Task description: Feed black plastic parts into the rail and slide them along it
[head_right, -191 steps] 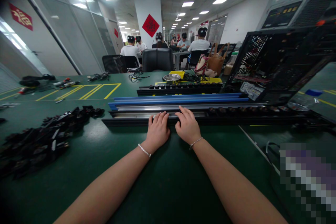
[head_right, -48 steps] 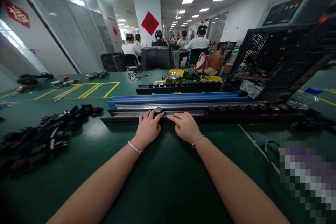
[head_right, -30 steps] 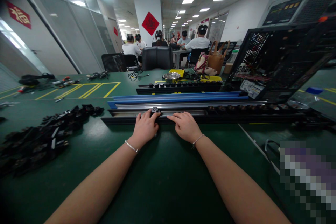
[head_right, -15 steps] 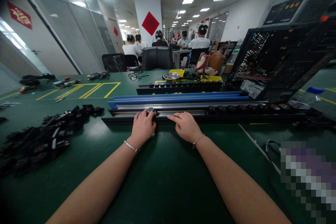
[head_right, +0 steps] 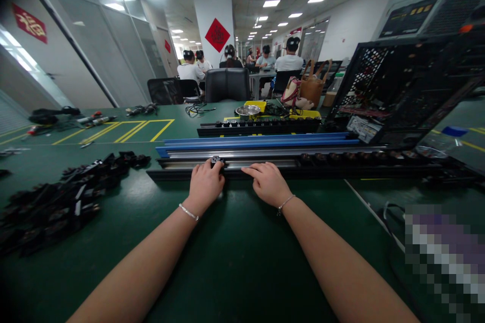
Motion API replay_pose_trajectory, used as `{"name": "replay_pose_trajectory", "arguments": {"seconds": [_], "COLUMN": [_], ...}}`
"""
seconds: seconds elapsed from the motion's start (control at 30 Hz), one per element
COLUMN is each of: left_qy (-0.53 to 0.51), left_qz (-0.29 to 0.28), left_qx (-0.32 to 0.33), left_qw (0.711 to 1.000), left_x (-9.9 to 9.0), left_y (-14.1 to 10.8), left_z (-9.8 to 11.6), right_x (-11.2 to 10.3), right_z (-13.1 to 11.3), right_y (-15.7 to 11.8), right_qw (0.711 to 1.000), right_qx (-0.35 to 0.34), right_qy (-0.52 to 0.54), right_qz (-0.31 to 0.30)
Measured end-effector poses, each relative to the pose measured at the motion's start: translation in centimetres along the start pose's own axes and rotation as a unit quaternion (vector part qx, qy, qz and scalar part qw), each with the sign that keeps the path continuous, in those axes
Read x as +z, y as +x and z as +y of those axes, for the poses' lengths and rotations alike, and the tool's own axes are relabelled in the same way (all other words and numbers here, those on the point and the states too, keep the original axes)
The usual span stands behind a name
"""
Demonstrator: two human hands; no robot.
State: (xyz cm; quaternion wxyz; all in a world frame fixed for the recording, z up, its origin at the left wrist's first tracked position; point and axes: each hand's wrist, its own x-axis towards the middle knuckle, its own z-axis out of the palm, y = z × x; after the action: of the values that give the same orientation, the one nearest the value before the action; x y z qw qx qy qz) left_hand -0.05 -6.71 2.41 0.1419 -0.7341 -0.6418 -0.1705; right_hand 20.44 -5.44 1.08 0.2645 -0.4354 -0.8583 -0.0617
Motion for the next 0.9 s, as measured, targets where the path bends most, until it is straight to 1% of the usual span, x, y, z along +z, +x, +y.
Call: {"name": "replay_pose_trajectory", "arguments": {"seconds": [0.1,0.2,0.27,0.33,0.43,0.47,0.53,0.57,0.63,0.7,0.8,0.9], "left_qy": [0.012,0.029,0.043,0.053,0.059,0.059,0.067,0.068,0.069,0.063,0.055,0.05], "left_qz": [-0.001,-0.001,0.002,-0.007,-0.035,-0.034,-0.015,-0.009,-0.006,-0.016,-0.036,-0.036], "left_qx": [-0.015,-0.031,-0.038,-0.042,-0.046,-0.049,-0.093,-0.095,-0.08,-0.06,-0.057,-0.054], "left_qw": [1.0,0.999,0.998,0.998,0.997,0.996,0.993,0.993,0.994,0.996,0.996,0.997], "left_x": [0.0,-0.1,0.0,0.2,1.1,1.5,2.2,2.4,2.7,2.6,2.3,1.7], "left_y": [-0.2,-0.4,-0.5,-0.4,-0.1,0.0,0.2,0.2,0.3,0.2,0.2,0.2], "left_z": [0.6,1.3,1.6,1.7,2.0,2.1,2.3,2.3,2.3,2.2,1.9,1.7], "right_x": [0.1,0.2,0.0,-0.3,-0.9,-1.0,-1.2,-1.2,-1.2,-1.2,-0.8,-0.1], "right_z": [-0.4,-1.5,-2.9,-5.1,-9.2,-10.6,-12.7,-13.4,-13.8,-13.4,-12.4,-12.3], "right_y": [0.0,0.2,0.5,0.8,1.4,1.6,1.8,2.0,2.2,2.3,2.3,2.1], "right_qw": [1.0,0.999,0.999,0.998,0.989,0.985,0.972,0.965,0.953,0.939,0.942,0.95], "right_qx": [0.012,0.029,0.024,0.009,-0.049,-0.074,-0.135,-0.154,-0.182,-0.219,-0.241,-0.256], "right_qy": [-0.006,-0.008,0.009,0.05,0.14,0.158,0.185,0.194,0.204,0.207,0.175,0.14], "right_qz": [0.005,0.023,0.036,0.038,0.015,-0.001,-0.048,-0.082,-0.134,-0.164,-0.155,-0.107]}}
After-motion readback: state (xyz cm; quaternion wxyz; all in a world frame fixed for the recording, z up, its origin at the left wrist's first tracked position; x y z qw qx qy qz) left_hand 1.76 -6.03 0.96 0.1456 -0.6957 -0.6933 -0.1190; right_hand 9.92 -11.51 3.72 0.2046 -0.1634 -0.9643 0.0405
